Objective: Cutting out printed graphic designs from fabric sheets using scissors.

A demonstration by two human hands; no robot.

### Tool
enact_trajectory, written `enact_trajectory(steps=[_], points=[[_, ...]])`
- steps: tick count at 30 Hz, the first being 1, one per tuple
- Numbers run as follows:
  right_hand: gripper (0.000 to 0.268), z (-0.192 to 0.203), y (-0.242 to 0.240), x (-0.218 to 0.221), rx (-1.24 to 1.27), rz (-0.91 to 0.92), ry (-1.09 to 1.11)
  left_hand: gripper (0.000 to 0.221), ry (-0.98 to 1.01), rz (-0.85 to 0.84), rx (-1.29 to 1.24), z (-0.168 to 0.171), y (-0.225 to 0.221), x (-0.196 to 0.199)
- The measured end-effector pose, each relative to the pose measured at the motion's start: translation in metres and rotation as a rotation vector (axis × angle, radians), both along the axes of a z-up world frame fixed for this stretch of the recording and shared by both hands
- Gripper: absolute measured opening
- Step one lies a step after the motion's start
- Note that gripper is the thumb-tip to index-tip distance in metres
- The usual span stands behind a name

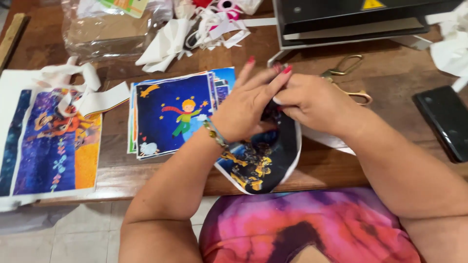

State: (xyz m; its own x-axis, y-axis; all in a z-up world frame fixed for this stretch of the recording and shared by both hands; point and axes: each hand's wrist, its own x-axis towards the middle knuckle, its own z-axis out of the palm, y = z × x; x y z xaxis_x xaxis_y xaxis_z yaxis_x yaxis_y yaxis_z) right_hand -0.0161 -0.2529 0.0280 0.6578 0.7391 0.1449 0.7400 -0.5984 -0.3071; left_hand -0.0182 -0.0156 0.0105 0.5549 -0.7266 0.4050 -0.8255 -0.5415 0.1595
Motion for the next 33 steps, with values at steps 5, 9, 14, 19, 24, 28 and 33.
enact_trajectory(steps=[5, 9, 14, 19, 24, 28, 33], points=[[0.07, -0.041, 0.013, 0.002, 1.003, -0.024, 0.471, 0.04, -0.065, 0.055, -0.461, -0.018, 0.013, 0.019], [0.078, -0.041, 0.023, -0.02, 0.37, -0.333, 0.572, 0.052, 0.182, 0.278, -0.75, -0.017, 0.03, 0.016], [0.022, -0.056, -0.015, -0.001, 0.708, -0.29, 0.85, 0.031, 0.3, 0.721, -0.551, -0.008, 0.073, 0.05], [0.022, -0.034, -0.008, -0.002, 0.999, -0.243, 0.767, 0.091, 0.111, 0.676, -0.012, 0.004, 0.05, 0.025], [0.019, -0.03, -0.017, -0.004, 0.619, -0.077, 0.634, 0.138, 0.132, 0.042, -0.189, -0.013, 0.003, 0.005], [0.03, -0.043, -0.02, -0.021, 0.611, 0.226, 0.467, 0.107, 0.342, -0.217, -0.34, -0.045, -0.011, 0.005], [0.036, -0.027, -0.026, -0.022, 0.843, -0.076, 0.376, 0.024, 0.889, -0.284, -0.606, 0.005, -0.013, -0.023]])
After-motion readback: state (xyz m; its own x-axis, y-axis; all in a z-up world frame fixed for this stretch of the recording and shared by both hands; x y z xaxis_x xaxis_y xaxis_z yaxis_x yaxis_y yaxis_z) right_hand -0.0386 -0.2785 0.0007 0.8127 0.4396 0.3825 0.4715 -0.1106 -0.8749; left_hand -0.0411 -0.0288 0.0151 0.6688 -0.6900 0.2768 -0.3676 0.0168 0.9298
